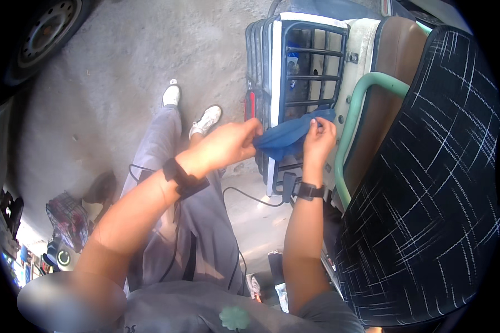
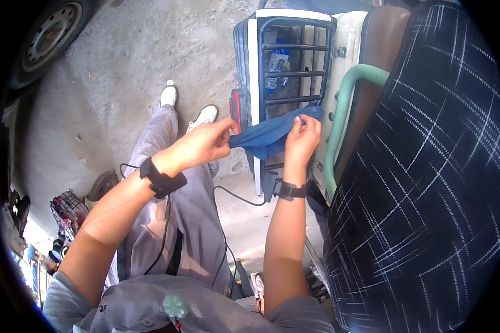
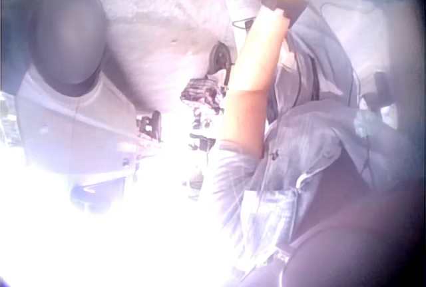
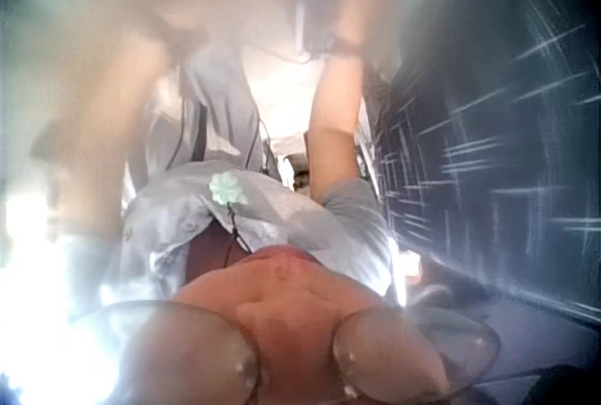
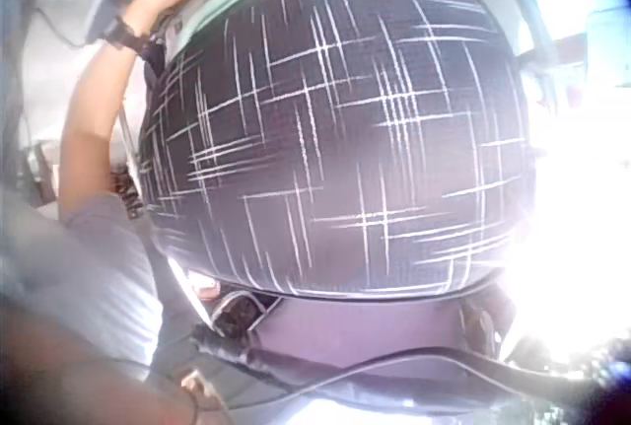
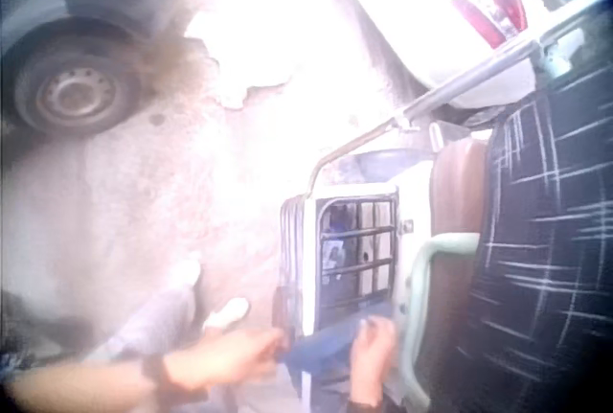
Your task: The person cleans a scooter and a truck by hand using a blue cloth, wiping the scooter's seat and body before wiping the truck's headlights, body panels, and door handles.
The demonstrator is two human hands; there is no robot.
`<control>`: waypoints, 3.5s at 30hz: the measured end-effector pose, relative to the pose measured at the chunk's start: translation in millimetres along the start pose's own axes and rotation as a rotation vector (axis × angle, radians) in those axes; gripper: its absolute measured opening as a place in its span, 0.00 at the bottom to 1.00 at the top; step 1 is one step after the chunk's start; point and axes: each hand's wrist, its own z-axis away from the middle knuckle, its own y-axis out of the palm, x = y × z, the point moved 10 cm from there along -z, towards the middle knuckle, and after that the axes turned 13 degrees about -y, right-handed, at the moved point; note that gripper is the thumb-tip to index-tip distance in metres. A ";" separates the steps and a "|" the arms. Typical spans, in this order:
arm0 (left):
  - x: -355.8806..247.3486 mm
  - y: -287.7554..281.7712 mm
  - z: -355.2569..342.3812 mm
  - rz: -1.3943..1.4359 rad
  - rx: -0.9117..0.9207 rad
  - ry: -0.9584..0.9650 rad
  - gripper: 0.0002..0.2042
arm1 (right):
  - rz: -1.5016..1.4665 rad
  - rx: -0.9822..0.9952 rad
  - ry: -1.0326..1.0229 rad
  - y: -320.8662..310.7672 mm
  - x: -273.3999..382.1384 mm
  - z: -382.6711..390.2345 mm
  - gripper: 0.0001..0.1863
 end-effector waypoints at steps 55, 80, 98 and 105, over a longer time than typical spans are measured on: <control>-54.4 7.8 -71.8 -0.491 -0.359 0.289 0.06 | 0.435 -0.058 -0.602 -4.8 25.9 -50.0 0.21; -12.7 82.5 12.1 -0.538 0.019 0.229 0.09 | -0.803 -0.576 0.615 -32.4 -54.5 139.4 0.11; 81.5 -41.3 12.1 -0.047 -0.234 -0.017 0.08 | -0.108 -0.050 -0.151 15.8 75.8 86.5 0.18; 101.0 -118.9 53.4 0.193 -0.722 -0.091 0.08 | -0.142 -0.035 -0.284 -21.0 165.4 49.1 0.13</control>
